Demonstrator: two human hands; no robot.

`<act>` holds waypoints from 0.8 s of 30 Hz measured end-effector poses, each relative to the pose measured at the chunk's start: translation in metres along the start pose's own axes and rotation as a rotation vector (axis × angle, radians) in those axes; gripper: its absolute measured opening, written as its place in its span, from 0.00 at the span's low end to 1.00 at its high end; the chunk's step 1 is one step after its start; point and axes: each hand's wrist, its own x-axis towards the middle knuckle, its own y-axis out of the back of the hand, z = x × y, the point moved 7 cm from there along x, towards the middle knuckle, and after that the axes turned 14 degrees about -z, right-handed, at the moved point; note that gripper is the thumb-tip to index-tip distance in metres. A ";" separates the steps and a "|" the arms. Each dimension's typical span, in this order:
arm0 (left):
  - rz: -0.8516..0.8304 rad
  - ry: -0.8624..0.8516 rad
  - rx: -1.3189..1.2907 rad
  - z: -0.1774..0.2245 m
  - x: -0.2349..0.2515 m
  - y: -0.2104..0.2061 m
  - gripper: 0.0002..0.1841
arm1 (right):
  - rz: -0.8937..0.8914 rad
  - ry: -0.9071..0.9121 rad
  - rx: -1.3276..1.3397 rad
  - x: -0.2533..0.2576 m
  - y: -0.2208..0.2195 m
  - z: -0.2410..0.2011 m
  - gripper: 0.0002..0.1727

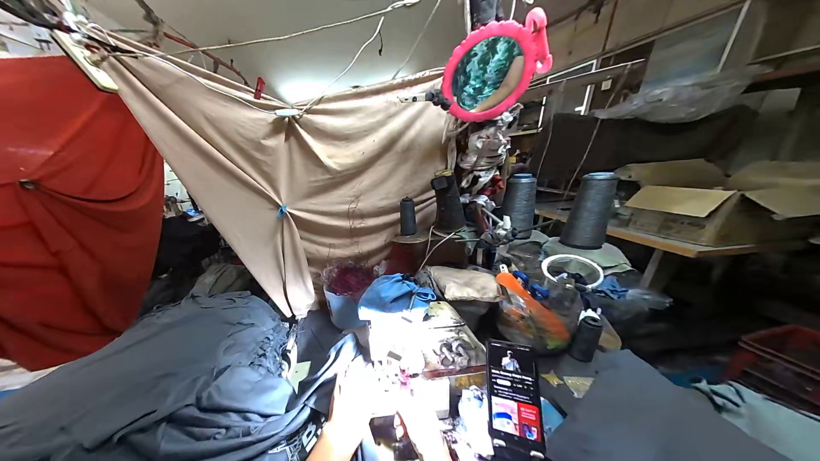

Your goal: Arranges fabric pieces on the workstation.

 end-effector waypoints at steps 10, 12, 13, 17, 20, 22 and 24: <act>-0.011 -0.181 0.058 0.048 -0.092 0.024 0.17 | -0.227 0.273 -0.648 -0.036 -0.007 -0.033 0.15; -0.109 -0.162 0.032 0.054 -0.099 0.021 0.19 | -0.232 0.268 -0.691 -0.038 -0.002 -0.030 0.16; -0.108 -0.161 0.024 0.054 -0.100 0.020 0.18 | -0.165 0.279 -0.724 -0.037 0.004 -0.030 0.14; -0.009 -0.129 0.001 0.046 -0.091 0.012 0.12 | 0.114 0.148 -0.865 -0.039 0.027 -0.041 0.18; 0.197 -0.132 -0.005 0.042 -0.095 0.012 0.09 | 0.108 0.158 -0.818 -0.044 0.032 -0.036 0.22; 0.338 -0.167 -0.042 0.050 -0.108 0.018 0.08 | -0.003 0.234 -0.748 -0.050 0.026 -0.020 0.18; 0.375 -0.242 -0.128 0.077 -0.133 0.033 0.07 | -0.168 0.179 -0.650 -0.059 0.007 0.002 0.15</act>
